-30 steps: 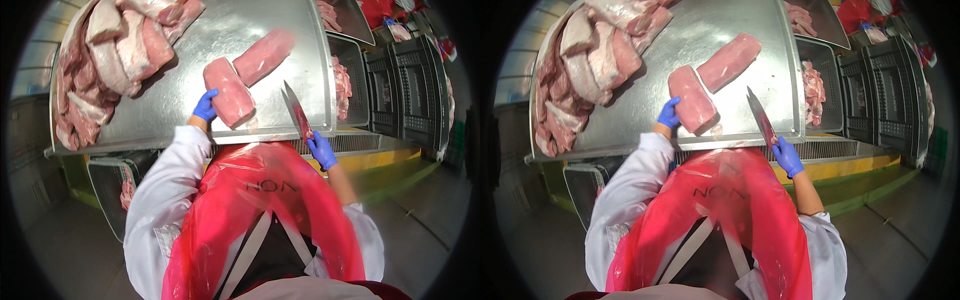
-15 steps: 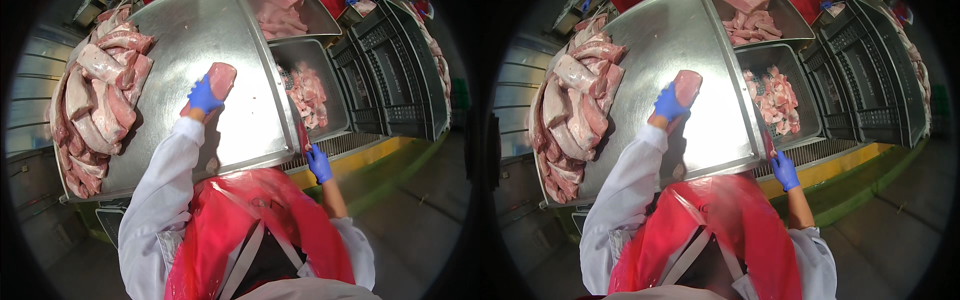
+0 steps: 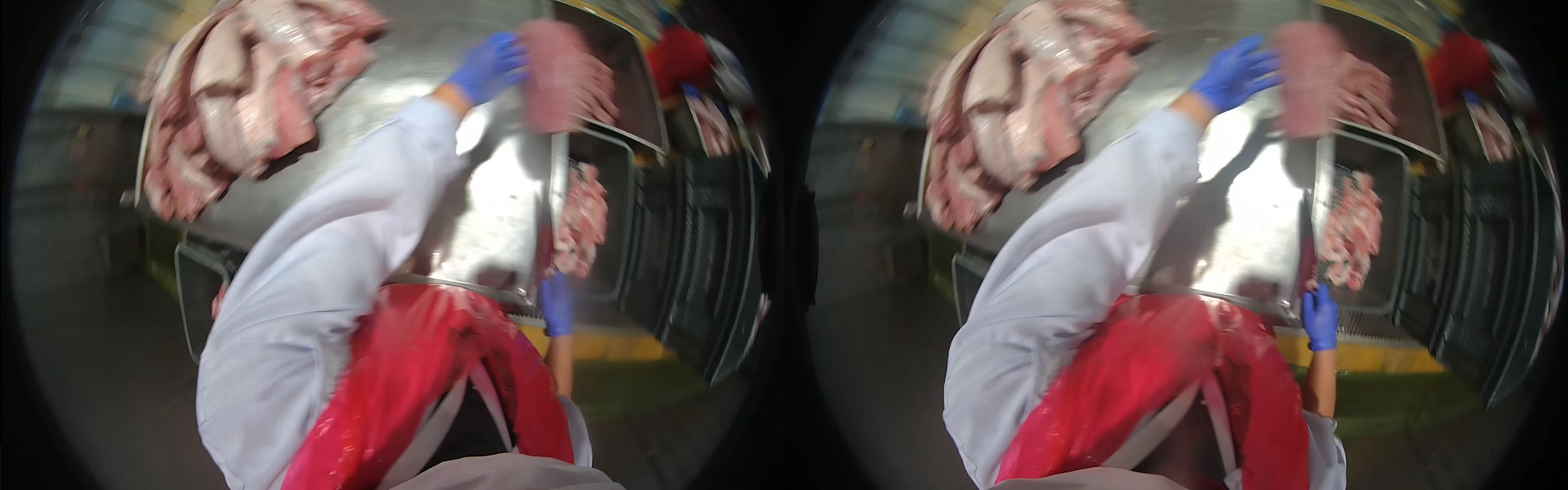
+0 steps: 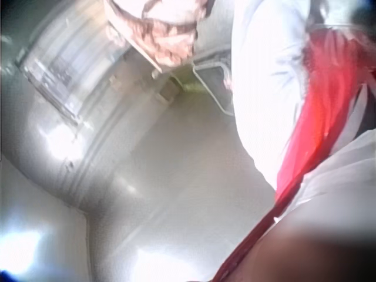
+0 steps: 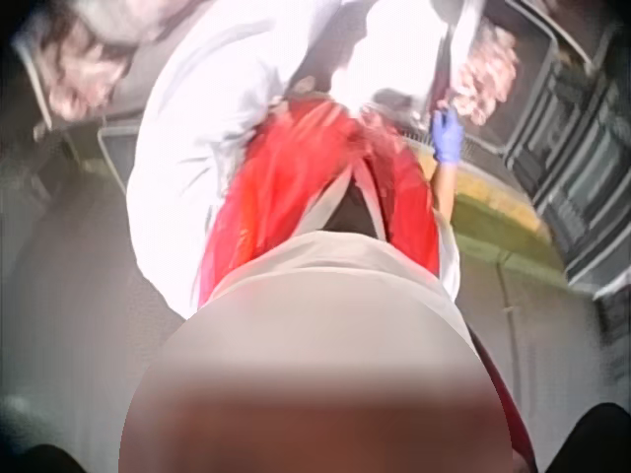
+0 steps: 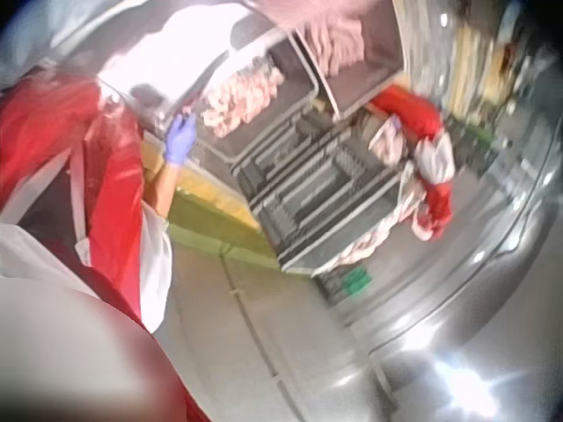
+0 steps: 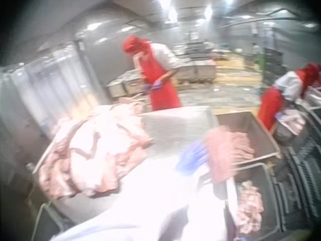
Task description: The person trims fat and connective tissue from large slabs of raw pork belly using a knife. They work on a stainless steel table, separating the trimmed fat and placing it into a nearby crate while keeping the lean meat on the table.
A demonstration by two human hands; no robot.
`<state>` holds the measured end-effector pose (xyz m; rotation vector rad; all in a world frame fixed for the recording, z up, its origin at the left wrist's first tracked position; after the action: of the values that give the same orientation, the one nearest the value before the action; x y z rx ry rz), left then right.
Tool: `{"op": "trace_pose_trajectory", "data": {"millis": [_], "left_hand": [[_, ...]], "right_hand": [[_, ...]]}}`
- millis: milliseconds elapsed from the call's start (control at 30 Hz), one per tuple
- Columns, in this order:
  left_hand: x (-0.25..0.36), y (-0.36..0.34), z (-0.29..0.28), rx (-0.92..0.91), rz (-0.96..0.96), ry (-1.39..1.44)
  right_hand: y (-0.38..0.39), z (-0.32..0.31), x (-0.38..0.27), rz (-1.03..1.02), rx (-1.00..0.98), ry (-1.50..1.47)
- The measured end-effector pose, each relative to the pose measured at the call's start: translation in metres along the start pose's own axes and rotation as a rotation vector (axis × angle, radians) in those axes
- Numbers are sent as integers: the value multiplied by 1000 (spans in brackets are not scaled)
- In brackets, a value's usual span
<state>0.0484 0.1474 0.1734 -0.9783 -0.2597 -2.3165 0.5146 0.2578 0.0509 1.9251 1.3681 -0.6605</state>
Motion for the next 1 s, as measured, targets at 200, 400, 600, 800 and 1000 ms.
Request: {"op": "trace_pose_trajectory", "data": {"millis": [200,400,600,800,1000], "left_hand": [[109,96,-162,560,421,-1455],[299,252,-336,1352,117,-1637],[290,148,-349,1540,-401,-1372],[294,163,-387,1472,-377,-1097],[280,187,-408,1096,-87,-925]], "right_hand": [[-26,25,-12,259,-135,-71],[-3,69,-62,185,-80,-141],[0,88,-95,359,-194,-124],[73,101,-96,628,-34,-266],[106,122,-79,423,-32,-122]]}}
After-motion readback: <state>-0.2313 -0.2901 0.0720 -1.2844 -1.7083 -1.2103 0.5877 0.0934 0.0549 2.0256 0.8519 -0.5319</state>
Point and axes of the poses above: each hand's wrist, its own y-axis away from the middle knuckle, its own z-axis out of the palm, x = y × z, the point moved 6 cm from there along -y, towards the middle knuckle, and after that the axes turned 12 degrees about -x, right-handed, at the moved point
